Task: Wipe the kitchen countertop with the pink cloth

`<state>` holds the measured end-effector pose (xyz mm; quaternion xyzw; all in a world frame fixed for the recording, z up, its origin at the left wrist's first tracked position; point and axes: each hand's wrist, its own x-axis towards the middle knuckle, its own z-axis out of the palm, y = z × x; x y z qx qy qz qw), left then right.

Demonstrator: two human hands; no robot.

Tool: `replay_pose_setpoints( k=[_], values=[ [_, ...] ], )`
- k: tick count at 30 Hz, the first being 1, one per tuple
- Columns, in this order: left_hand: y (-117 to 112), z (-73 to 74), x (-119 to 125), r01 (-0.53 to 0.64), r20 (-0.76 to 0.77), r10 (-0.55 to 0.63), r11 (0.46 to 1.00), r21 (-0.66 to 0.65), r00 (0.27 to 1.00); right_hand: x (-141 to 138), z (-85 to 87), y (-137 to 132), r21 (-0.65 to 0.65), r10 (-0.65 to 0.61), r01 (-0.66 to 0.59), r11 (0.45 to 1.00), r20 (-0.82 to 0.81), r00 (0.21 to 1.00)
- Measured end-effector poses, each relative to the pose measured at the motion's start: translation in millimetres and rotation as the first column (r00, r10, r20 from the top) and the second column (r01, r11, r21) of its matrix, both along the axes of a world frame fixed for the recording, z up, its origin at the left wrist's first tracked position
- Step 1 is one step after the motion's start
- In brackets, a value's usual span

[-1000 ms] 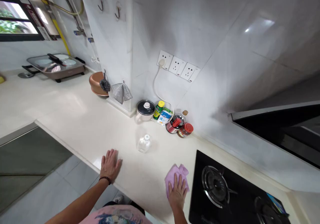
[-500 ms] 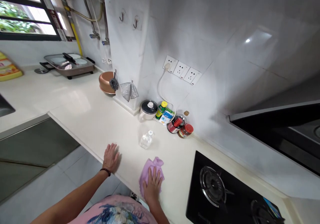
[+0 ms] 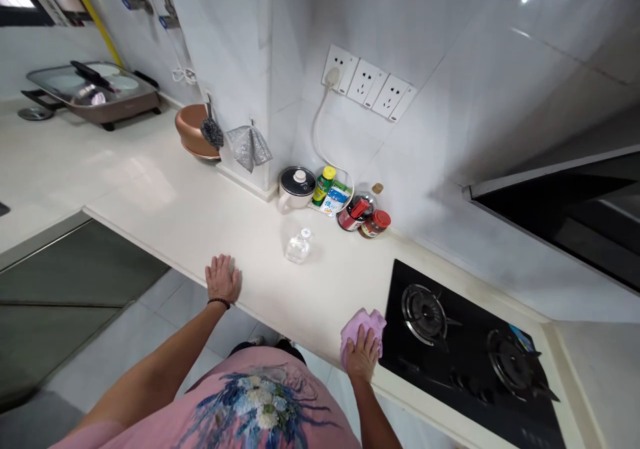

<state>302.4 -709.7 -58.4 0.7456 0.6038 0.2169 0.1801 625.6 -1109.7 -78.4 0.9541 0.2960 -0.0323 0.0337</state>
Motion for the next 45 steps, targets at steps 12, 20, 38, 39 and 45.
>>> replay_pose_setpoints(
  k=[12, 20, 38, 39, 45],
  values=[
    [1.0, 2.9, -1.9, 0.021, -0.074, -0.024, 0.999, -0.045, 0.997, -97.8, 41.4, 156.0, 0.053, 0.505, -0.526, 0.849, -0.377, 0.776],
    [0.1, 4.3, -0.1, 0.011, -0.125, -0.019, 0.998, -0.063, 0.992, -67.7, 18.6, 54.8, 0.078, 0.385, -0.378, 0.923, -0.248, 0.889],
    [3.0, -10.1, 0.7, -0.024, -0.199, 0.015, 0.999, -0.042, 0.980, 129.9, -28.3, 100.8, 0.256, -0.133, 0.143, 0.956, -0.058, 0.989],
    [3.1, -11.1, 0.2, -0.025, -0.200, 0.017, 0.999, -0.040, 0.980, 143.1, -26.6, 113.7, 0.263, -0.149, 0.163, 0.951, -0.071, 0.986],
    [1.8, -13.2, -1.7, -0.037, -0.195, 0.034, 0.999, -0.009, 0.980, 175.4, -4.3, 215.3, 0.234, -0.206, 0.244, 0.941, -0.176, 0.963]
  ],
)
